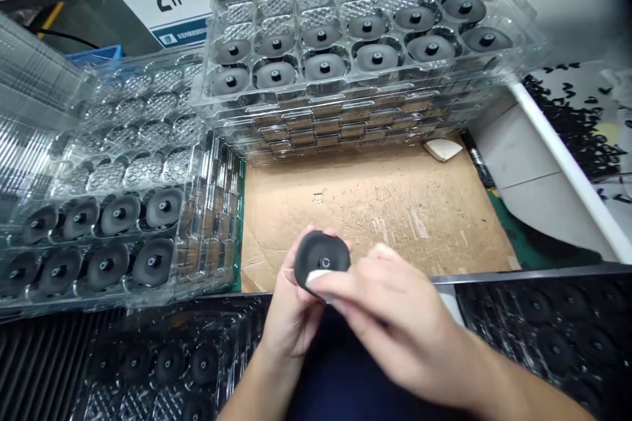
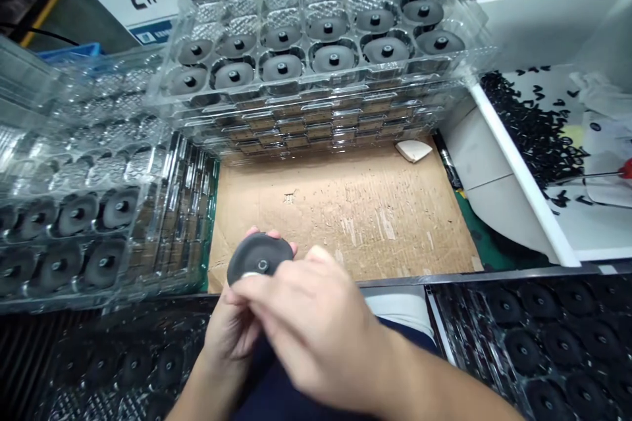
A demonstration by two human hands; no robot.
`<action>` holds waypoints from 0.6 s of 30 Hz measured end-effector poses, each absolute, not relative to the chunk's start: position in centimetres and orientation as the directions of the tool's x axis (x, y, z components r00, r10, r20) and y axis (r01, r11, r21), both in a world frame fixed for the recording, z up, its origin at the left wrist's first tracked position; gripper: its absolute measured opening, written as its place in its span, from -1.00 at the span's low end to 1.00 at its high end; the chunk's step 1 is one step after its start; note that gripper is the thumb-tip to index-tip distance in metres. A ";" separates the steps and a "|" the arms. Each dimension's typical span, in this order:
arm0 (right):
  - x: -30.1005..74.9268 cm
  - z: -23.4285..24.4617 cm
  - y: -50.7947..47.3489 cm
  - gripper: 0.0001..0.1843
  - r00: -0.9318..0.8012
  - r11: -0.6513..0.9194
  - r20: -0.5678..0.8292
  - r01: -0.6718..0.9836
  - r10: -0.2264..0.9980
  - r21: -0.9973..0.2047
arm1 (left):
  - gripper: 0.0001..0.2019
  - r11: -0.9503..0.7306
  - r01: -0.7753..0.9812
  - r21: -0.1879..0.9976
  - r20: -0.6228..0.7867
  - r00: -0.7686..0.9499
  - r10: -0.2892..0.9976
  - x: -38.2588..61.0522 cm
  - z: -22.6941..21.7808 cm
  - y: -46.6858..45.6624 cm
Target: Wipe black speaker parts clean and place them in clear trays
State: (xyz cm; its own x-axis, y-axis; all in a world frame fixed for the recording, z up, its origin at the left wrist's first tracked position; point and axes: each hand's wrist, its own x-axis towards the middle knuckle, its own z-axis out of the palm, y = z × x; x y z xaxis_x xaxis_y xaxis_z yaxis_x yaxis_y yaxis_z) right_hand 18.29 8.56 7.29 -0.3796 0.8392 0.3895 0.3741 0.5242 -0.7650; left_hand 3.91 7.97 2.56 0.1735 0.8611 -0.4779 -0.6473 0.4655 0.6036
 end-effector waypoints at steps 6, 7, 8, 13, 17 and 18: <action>22.9 3.9 7.9 -0.79 -0.111 0.070 0.008 0.562 0.994 -0.824 | -0.55 0.420 -0.711 0.564 -0.429 0.183 0.885 3.2 2.8 8.3; 23.1 4.4 7.8 -0.79 -0.057 0.043 0.013 0.564 0.998 -0.825 | -0.54 0.426 -0.710 0.562 -0.428 0.191 0.883 3.5 2.9 8.4; 22.9 5.1 7.7 -0.79 -0.017 0.051 0.050 0.564 0.999 -0.824 | -0.53 0.431 -0.709 0.559 -0.429 0.198 0.882 3.8 3.1 8.4; 19.2 8.7 8.0 -0.73 -0.153 0.445 0.432 0.507 0.889 -0.738 | -0.44 0.461 -0.655 0.599 -0.457 0.194 0.868 4.7 3.4 7.5; 17.3 8.6 8.5 -0.74 -0.386 0.551 0.419 0.352 0.822 -0.757 | -0.50 0.449 -0.664 0.598 -0.454 0.180 0.873 3.9 3.3 6.9; 17.2 8.4 8.7 -0.75 -0.426 0.523 0.365 0.350 0.828 -0.777 | -0.50 0.436 -0.672 0.599 -0.453 0.164 0.876 3.9 3.3 6.9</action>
State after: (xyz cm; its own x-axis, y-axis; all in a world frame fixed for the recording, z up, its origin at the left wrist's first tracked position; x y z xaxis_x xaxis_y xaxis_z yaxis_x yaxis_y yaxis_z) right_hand 17.17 8.69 8.40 -0.4264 0.8276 0.3650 0.3498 0.5230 -0.7772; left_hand 3.88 6.86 3.26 0.1644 0.8762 -0.4530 -0.6721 0.4356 0.5987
